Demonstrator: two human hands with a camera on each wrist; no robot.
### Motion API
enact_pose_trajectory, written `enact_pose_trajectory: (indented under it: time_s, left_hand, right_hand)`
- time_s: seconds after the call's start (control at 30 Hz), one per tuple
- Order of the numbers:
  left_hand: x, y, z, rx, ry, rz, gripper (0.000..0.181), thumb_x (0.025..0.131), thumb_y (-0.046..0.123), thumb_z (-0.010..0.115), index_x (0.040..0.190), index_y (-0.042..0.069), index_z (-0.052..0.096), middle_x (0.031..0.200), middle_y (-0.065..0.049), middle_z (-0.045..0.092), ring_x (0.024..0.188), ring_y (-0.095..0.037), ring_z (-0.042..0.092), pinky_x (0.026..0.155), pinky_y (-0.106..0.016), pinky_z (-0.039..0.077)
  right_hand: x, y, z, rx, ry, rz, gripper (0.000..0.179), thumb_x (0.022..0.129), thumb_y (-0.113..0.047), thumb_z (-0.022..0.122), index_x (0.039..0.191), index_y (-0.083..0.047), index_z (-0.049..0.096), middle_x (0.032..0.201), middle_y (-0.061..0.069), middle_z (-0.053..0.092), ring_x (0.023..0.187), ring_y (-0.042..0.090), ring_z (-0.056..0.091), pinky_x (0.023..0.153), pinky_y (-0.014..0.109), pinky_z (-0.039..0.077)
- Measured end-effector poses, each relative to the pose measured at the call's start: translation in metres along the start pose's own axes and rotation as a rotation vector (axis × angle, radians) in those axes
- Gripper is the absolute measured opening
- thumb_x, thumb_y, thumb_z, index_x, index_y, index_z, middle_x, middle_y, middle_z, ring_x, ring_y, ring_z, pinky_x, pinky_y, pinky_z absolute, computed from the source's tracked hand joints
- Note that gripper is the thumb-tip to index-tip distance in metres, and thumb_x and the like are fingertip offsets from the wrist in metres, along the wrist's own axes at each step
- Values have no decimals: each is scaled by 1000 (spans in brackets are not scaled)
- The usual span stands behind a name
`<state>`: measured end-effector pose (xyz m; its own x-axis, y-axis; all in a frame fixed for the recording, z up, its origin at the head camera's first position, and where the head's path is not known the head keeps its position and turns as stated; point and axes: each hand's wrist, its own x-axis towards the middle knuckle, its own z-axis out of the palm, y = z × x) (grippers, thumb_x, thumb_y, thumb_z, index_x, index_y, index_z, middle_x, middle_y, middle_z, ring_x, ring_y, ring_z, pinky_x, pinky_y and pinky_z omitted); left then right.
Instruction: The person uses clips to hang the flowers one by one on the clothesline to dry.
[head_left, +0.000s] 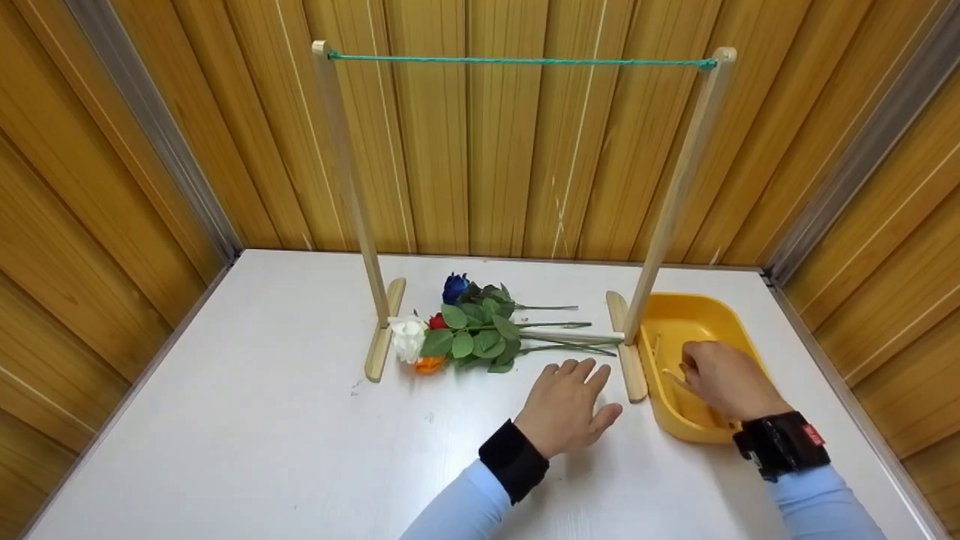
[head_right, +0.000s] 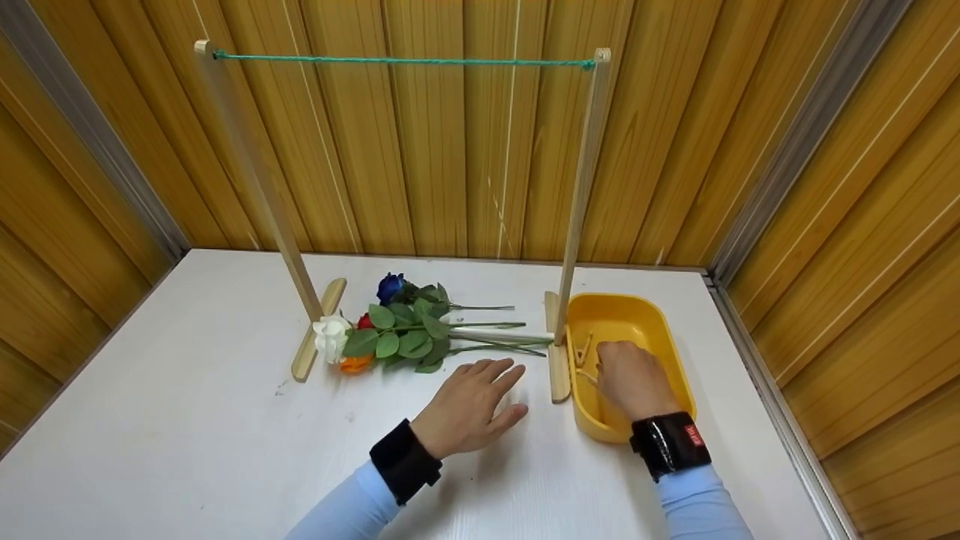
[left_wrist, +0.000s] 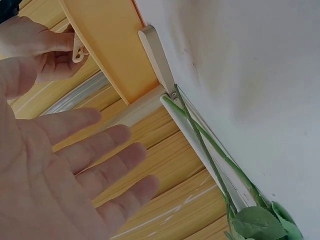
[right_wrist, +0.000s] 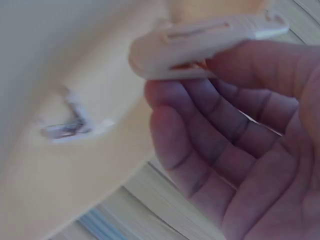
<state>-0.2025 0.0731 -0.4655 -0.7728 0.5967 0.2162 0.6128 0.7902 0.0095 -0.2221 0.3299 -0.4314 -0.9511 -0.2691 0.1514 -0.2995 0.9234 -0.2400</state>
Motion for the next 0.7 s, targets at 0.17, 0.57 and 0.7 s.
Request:
enact_pose_trajectory:
  time_s: [0.17, 0.57, 0.7]
  left_hand:
    - [-4, -9, -4, -151, 17, -7, 58, 109, 52, 40, 152, 15, 52, 147, -4, 59, 133, -21, 56, 109, -40, 46]
    - [-23, -28, -21, -407, 172, 10, 57, 109, 47, 46, 149, 7, 54, 136, -10, 67, 125, -24, 63, 104, -42, 51]
    - [-27, -29, -24, -495, 220, 19, 53, 109, 43, 50, 144, 5, 58, 134, -11, 68, 123, -23, 64, 103, -38, 52]
  right_hand:
    - [3, -21, -13, 73, 117, -9, 8, 90, 1, 70, 84, -3, 67, 75, 6, 63, 65, 19, 52, 59, 33, 46]
    - [3, -84, 21, 478, 396, -21, 9, 91, 4, 74, 96, -3, 72, 83, 1, 72, 72, 9, 62, 64, 18, 53]
    - [4, -96, 35, 603, 461, -87, 12, 89, 8, 74, 95, -1, 72, 82, 2, 71, 68, 5, 62, 61, 16, 53]
